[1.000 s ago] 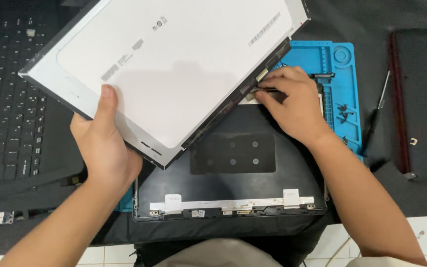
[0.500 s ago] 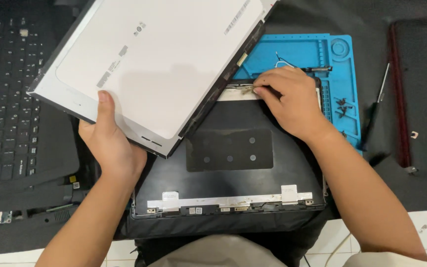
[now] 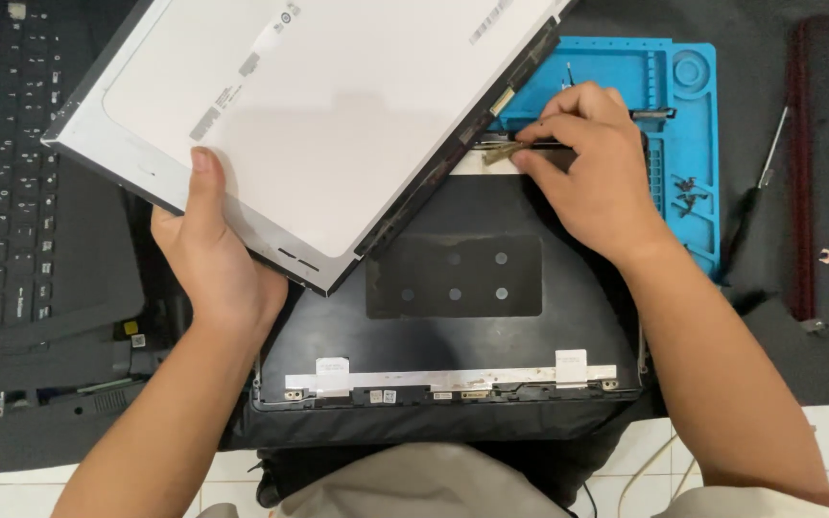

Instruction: The person works on a laptop with its display bezel removed, using a long screwdriver to unscrew and pry the old LCD panel from the lid assembly. They lift the old panel away, then position and press a new replacement panel into the lid frame on a blue repair mat.

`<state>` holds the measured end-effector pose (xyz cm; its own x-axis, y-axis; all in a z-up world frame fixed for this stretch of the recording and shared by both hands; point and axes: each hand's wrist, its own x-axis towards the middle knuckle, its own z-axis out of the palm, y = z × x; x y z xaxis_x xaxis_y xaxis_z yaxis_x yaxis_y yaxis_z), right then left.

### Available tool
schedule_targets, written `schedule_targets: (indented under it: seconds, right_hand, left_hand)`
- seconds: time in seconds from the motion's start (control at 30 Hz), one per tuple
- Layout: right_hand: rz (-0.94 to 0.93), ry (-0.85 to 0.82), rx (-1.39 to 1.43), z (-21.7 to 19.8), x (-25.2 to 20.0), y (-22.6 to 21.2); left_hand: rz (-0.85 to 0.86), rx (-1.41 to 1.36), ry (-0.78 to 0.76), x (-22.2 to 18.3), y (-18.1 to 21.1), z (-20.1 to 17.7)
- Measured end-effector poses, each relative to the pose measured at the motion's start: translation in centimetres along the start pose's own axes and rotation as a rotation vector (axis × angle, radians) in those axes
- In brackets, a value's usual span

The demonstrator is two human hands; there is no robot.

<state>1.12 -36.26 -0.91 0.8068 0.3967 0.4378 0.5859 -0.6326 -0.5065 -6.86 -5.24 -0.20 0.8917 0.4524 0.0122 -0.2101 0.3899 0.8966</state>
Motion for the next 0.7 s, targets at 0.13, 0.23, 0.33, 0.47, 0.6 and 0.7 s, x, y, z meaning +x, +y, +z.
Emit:
schedule_targets:
  seconds: [0.13, 0.23, 0.33, 0.47, 0.6, 0.7]
  right_hand:
    - [0.005, -0.025, -0.008, 0.1, -0.1, 0.2]
    - [0.039, -0.044, 0.017, 0.1, 0.0, 0.2]
    - [0.121, -0.032, 0.056, 0.0, 0.4, -0.6]
    - [0.021, 0.054, 0.037, -0.1, 0.5, -0.9]
    - [0.018, 0.036, 0.058, 0.3, -0.1, 0.1]
    - [0.154, 0.032, 0.187, 0.6, 0.1, 0.1]
  left_hand:
    - [-0.026, 0.025, 0.036, 0.3, -0.6, -0.3]
    - [-0.015, 0.028, 0.002, 0.3, -0.8, -0.4]
    - [-0.046, 0.027, 0.009, 0.5, -0.9, -0.3]
    - [-0.093, 0.009, -0.021, 0.8, -0.9, -0.4]
    - [-0.102, 0.048, -0.029, 0.7, -0.5, -0.4]
    - [-0.067, 0.051, -0.064, 1.0, -0.4, -1.0]
